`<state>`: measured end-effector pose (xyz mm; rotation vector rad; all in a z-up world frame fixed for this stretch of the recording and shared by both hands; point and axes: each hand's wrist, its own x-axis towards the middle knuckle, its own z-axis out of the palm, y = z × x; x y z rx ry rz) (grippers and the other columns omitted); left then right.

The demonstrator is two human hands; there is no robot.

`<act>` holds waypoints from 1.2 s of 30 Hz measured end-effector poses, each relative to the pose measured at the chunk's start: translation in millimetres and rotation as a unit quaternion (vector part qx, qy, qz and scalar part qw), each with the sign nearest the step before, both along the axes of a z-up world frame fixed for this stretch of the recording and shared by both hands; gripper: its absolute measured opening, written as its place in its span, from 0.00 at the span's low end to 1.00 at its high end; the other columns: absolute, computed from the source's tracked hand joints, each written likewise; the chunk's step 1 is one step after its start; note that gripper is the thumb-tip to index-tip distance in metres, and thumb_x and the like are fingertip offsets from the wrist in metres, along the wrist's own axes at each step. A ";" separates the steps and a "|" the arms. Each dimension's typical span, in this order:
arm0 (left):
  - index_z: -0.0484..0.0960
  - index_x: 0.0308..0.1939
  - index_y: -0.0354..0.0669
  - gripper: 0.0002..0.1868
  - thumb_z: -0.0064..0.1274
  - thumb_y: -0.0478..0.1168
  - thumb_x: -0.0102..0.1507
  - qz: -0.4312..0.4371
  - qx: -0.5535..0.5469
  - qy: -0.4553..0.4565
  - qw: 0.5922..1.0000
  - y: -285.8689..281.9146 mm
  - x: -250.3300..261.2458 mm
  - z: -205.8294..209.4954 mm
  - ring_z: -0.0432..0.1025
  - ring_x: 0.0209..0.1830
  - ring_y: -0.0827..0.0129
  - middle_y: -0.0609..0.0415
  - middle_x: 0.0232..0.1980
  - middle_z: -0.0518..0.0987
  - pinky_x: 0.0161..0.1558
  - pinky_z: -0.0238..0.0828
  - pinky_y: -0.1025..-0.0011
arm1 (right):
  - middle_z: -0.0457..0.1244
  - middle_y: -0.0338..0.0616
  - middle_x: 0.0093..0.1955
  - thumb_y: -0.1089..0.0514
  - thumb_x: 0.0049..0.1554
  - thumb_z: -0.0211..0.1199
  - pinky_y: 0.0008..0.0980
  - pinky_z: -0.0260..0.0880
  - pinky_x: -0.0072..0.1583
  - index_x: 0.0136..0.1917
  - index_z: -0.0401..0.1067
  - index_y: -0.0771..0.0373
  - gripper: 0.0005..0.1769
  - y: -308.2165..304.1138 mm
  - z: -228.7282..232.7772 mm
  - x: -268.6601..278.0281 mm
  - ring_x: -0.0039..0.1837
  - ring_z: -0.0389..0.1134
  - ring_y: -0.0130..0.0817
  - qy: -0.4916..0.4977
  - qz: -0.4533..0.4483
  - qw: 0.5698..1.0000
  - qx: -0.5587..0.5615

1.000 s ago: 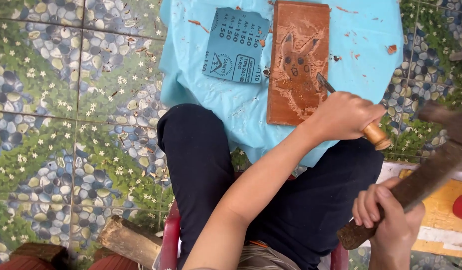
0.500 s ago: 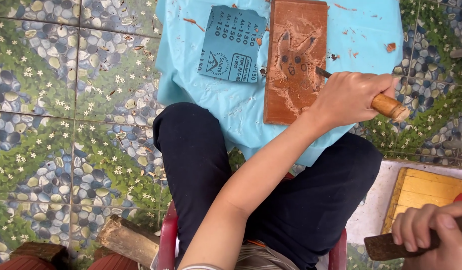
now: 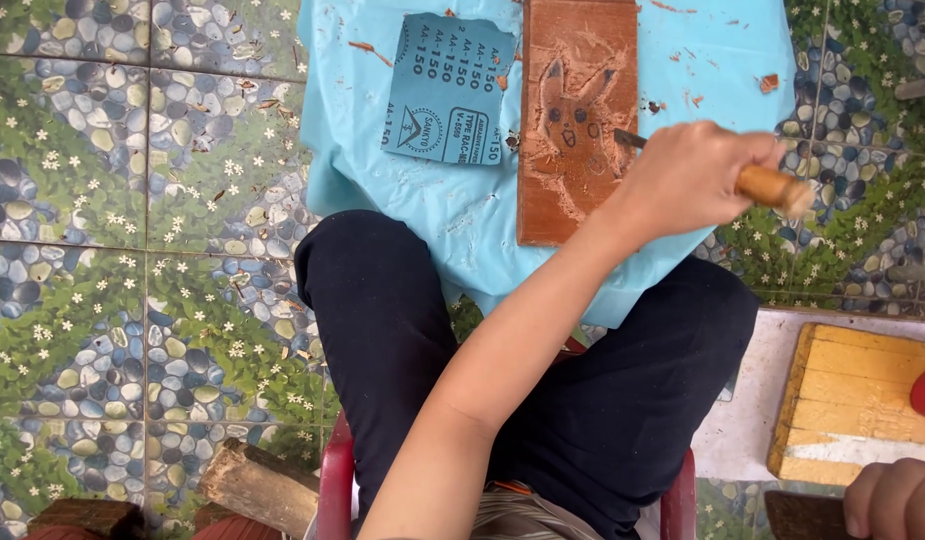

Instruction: Carving a cartoon character design into a rectangular wood block using a hammer and a chisel.

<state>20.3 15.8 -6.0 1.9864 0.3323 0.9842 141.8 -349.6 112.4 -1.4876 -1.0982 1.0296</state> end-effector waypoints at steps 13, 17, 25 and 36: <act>0.62 0.22 0.58 0.09 0.42 0.40 0.55 0.081 -0.025 -0.088 0.993 11.0 -31.3 25.3 0.54 0.12 0.74 0.66 0.13 0.59 0.20 0.43 0.69 | 0.46 0.25 0.28 0.45 0.71 0.45 0.24 0.54 0.32 0.44 0.59 0.42 0.12 80.3 3.4 -103.0 0.25 0.46 0.20 0.060 -0.162 0.982 0.075; 0.68 0.24 0.64 0.11 0.46 0.36 0.44 0.089 -0.072 0.019 0.993 7.3 -20.0 21.3 0.69 0.18 0.59 0.64 0.14 0.71 0.22 0.54 0.58 | 0.42 0.36 0.21 0.54 0.66 0.43 0.30 0.46 0.29 0.25 0.48 0.55 0.27 127.3 17.2 -127.8 0.23 0.43 0.30 0.108 -0.152 0.970 -0.154; 0.63 0.23 0.62 0.14 0.48 0.36 0.41 0.094 -0.044 -0.026 0.994 11.9 -9.7 12.6 0.62 0.14 0.69 0.66 0.13 0.63 0.19 0.50 0.64 | 0.46 0.30 0.26 0.48 0.72 0.41 0.30 0.54 0.30 0.32 0.52 0.48 0.24 76.2 -42.6 -63.8 0.24 0.47 0.27 0.094 -0.112 0.989 -0.038; 0.72 0.27 0.56 0.07 0.52 0.43 0.59 0.067 0.060 -0.046 0.995 -16.4 4.7 -30.7 0.68 0.14 0.83 0.68 0.18 0.74 0.15 0.64 0.83 | 0.40 0.32 0.25 0.52 0.66 0.46 0.25 0.46 0.30 0.39 0.52 0.50 0.13 145.9 36.2 -151.0 0.24 0.41 0.25 -0.011 -0.166 0.986 -0.032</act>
